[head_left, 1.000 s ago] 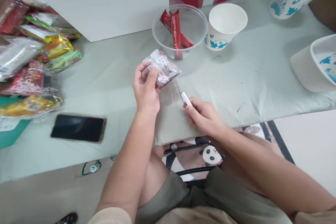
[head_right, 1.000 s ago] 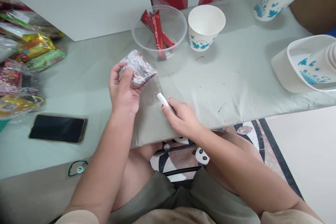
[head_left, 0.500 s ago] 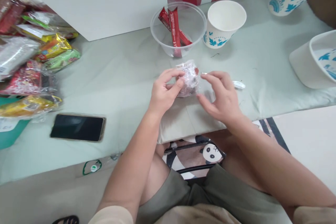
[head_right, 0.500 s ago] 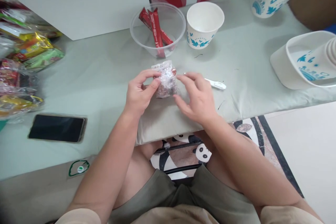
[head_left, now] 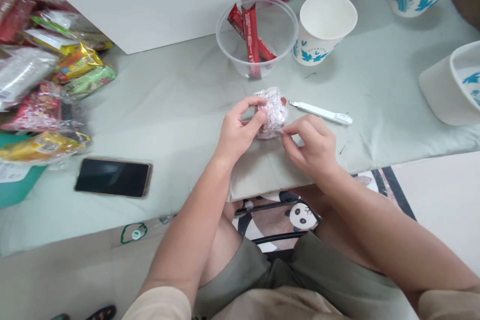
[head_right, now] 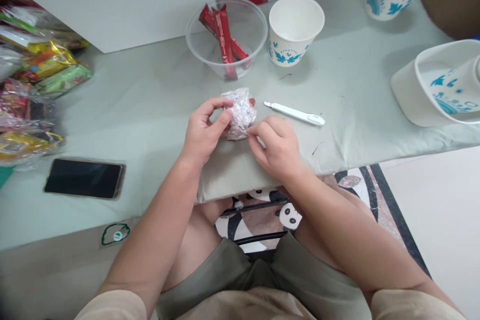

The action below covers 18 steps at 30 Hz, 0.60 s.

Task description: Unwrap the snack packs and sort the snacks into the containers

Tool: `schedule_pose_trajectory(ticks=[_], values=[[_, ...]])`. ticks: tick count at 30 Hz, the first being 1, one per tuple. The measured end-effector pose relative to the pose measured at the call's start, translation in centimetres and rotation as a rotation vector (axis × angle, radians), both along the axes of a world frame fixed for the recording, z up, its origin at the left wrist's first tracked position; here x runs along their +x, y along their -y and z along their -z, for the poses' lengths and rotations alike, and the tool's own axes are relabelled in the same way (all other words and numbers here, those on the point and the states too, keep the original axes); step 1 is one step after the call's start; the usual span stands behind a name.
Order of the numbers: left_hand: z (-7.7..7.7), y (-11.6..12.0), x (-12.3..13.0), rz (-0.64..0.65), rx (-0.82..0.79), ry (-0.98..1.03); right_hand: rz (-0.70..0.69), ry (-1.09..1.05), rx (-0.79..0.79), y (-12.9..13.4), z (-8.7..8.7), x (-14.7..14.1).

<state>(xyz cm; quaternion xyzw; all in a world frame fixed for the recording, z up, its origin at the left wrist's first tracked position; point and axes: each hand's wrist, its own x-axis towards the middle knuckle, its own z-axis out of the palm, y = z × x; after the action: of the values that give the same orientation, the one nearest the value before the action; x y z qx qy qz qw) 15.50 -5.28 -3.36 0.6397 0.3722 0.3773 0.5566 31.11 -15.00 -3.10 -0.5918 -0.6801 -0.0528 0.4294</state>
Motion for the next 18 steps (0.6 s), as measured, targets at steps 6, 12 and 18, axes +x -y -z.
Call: schedule_pose_trajectory(ticks=[6,12,18], values=[[1.5,-1.6,-1.2,-0.117,-0.063,0.014,-0.103,0.035,-0.036,0.7,0.0,-0.3],[2.3,-3.0,-2.7,-0.033,0.009,-0.027,-0.426,0.048,-0.194,1.0,-0.5,-0.8],[0.4,-1.5,-2.5,0.223,0.022,-0.041,-0.105,-0.17,-0.064,0.1,-0.5,0.6]])
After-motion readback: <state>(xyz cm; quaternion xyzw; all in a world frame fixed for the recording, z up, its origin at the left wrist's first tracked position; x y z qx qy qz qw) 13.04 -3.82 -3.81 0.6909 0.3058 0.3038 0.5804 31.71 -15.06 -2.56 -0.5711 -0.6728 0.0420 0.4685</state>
